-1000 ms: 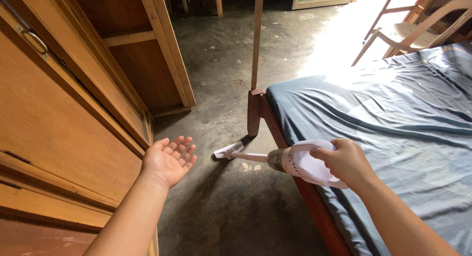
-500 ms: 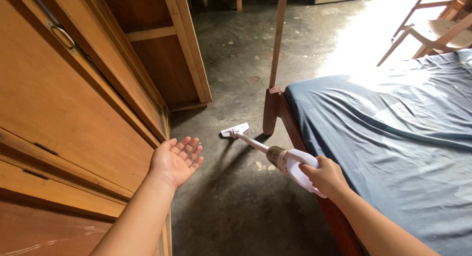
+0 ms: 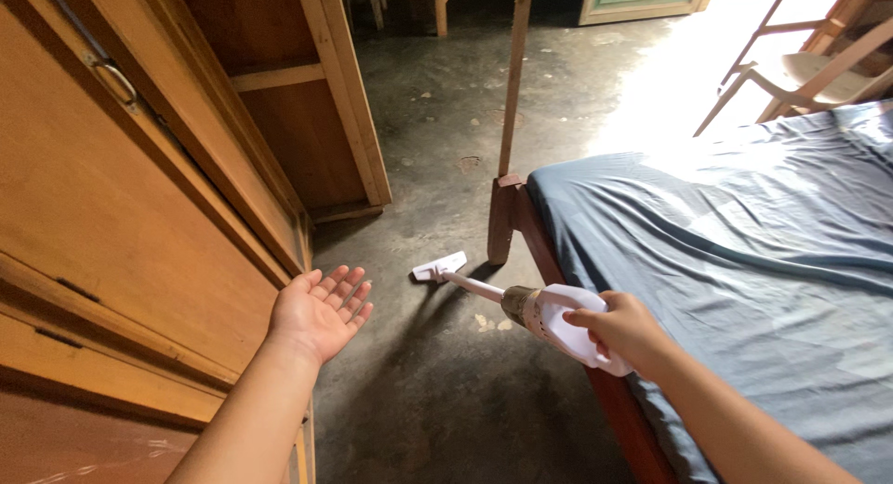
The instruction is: The person uses a handheld vacuum cleaner to clean the floor in a bedroom. They move the vacuum head along the base of a wooden wardrobe and around the legs of a bed, systematically covering the concrete floor area.
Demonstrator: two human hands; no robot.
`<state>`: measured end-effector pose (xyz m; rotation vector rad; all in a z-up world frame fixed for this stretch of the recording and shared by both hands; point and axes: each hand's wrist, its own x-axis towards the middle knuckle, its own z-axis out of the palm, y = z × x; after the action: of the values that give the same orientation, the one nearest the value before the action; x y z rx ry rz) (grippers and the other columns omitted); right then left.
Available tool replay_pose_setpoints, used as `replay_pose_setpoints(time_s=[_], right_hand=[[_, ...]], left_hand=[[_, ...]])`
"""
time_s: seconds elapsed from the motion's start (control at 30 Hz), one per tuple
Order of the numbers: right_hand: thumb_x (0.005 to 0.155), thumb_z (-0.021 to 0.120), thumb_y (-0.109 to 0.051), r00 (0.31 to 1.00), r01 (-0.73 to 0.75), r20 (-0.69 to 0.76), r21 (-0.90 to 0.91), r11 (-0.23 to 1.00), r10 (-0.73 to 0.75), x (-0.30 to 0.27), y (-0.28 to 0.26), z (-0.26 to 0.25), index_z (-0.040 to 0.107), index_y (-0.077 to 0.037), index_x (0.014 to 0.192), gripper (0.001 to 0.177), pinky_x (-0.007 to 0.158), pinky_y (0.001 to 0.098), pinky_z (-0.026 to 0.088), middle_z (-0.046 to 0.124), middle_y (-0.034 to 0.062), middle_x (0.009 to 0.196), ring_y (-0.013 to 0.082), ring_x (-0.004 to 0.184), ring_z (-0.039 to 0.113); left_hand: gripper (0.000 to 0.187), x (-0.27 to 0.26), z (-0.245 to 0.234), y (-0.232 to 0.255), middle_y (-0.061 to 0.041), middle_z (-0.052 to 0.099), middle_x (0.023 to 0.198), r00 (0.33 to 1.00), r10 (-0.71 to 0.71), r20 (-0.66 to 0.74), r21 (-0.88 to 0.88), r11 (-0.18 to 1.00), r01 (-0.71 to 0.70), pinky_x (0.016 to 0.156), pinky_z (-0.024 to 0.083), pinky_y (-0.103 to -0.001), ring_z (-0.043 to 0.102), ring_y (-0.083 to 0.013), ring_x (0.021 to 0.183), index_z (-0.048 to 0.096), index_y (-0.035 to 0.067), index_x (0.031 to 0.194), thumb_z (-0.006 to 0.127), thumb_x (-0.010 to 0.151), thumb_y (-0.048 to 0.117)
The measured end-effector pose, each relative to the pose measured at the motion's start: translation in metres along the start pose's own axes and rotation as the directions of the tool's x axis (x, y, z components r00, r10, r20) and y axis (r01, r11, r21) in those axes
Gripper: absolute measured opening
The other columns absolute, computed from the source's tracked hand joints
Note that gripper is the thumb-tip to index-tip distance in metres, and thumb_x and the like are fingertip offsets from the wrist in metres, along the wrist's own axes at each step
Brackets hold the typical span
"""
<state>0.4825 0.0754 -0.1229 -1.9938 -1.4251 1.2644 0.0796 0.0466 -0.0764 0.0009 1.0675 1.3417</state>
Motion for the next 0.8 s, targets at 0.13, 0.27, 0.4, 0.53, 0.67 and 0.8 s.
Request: replay_pose_setpoints(time_s=[0.13, 0.27, 0.4, 0.53, 0.67, 0.8], right_hand=[[0.078, 0.080, -0.014, 0.997, 0.007, 0.070, 0.236, 0.972, -0.024, -0.020, -0.009, -0.036, 0.073, 0.008, 0.109, 0.039, 0.052, 0.0298, 0.050, 0.068, 0.0102, 0.072, 0.0155, 0.055, 0.061], [0.080, 0.077, -0.011, 0.997, 0.051, 0.043, 0.332, 0.942, -0.069, -0.037, -0.018, -0.046, 0.071, 0.008, 0.113, 0.039, 0.049, 0.0297, 0.050, 0.067, 0.0118, 0.070, 0.0156, 0.053, 0.059], [0.082, 0.076, -0.015, 0.991, 0.134, -0.060, 0.262, 0.956, -0.123, -0.040, -0.024, -0.030, 0.072, 0.008, 0.112, 0.038, 0.046, 0.0282, 0.043, 0.064, 0.0125, 0.068, 0.0156, 0.050, 0.054], [0.083, 0.074, -0.018, 0.966, 0.223, -0.185, 0.241, 0.945, -0.181, -0.039, -0.037, 0.000, 0.072, 0.008, 0.110, 0.038, 0.045, 0.0306, 0.046, 0.066, 0.0132, 0.069, 0.0168, 0.051, 0.056], [0.085, 0.072, -0.023, 0.955, 0.214, -0.244, 0.186, 0.959, -0.166, -0.040, -0.053, 0.029, 0.073, 0.006, 0.112, 0.039, 0.047, 0.0333, 0.048, 0.069, 0.0162, 0.073, 0.0186, 0.055, 0.061], [0.085, 0.071, -0.026, 0.951, 0.156, -0.287, 0.128, 0.979, -0.114, -0.040, -0.066, 0.055, 0.068, 0.003, 0.117, 0.043, 0.055, 0.0360, 0.059, 0.073, 0.0156, 0.080, 0.0221, 0.062, 0.071]], left_hand=[[0.034, -0.005, 0.003, 0.000, -0.007, 0.064, 0.133, 1.000, 0.002, 0.016, 0.004, 1.000, -0.002, 0.114, 0.037, -0.048, 0.057, -0.0262, 0.126, 0.058, 0.009, 0.119, 0.036, 0.104, 0.031], [0.034, -0.010, 0.003, 0.003, -0.008, 0.065, 0.133, 1.000, -0.001, 0.021, 0.014, 1.000, 0.001, 0.114, 0.037, -0.048, 0.057, -0.0259, 0.126, 0.057, 0.008, 0.120, 0.037, 0.104, 0.030], [0.034, -0.014, 0.002, 0.010, -0.008, 0.064, 0.133, 0.999, -0.011, 0.039, 0.015, 1.000, 0.010, 0.114, 0.037, -0.047, 0.057, -0.0257, 0.127, 0.057, 0.009, 0.121, 0.037, 0.103, 0.030], [0.035, -0.014, 0.002, 0.023, -0.009, 0.065, 0.133, 0.999, -0.005, 0.033, 0.059, 0.998, 0.003, 0.114, 0.039, -0.047, 0.057, -0.0260, 0.127, 0.057, 0.008, 0.122, 0.038, 0.103, 0.029], [0.035, -0.006, -0.004, 0.041, -0.008, 0.065, 0.133, 0.999, -0.012, 0.040, 0.087, 0.996, 0.008, 0.113, 0.039, -0.047, 0.058, -0.0254, 0.126, 0.058, 0.008, 0.122, 0.038, 0.103, 0.028], [0.034, 0.010, -0.008, 0.059, -0.008, 0.066, 0.131, 0.998, -0.022, 0.058, 0.101, 0.995, 0.016, 0.112, 0.039, -0.047, 0.059, -0.0260, 0.124, 0.059, 0.008, 0.121, 0.038, 0.102, 0.029]])
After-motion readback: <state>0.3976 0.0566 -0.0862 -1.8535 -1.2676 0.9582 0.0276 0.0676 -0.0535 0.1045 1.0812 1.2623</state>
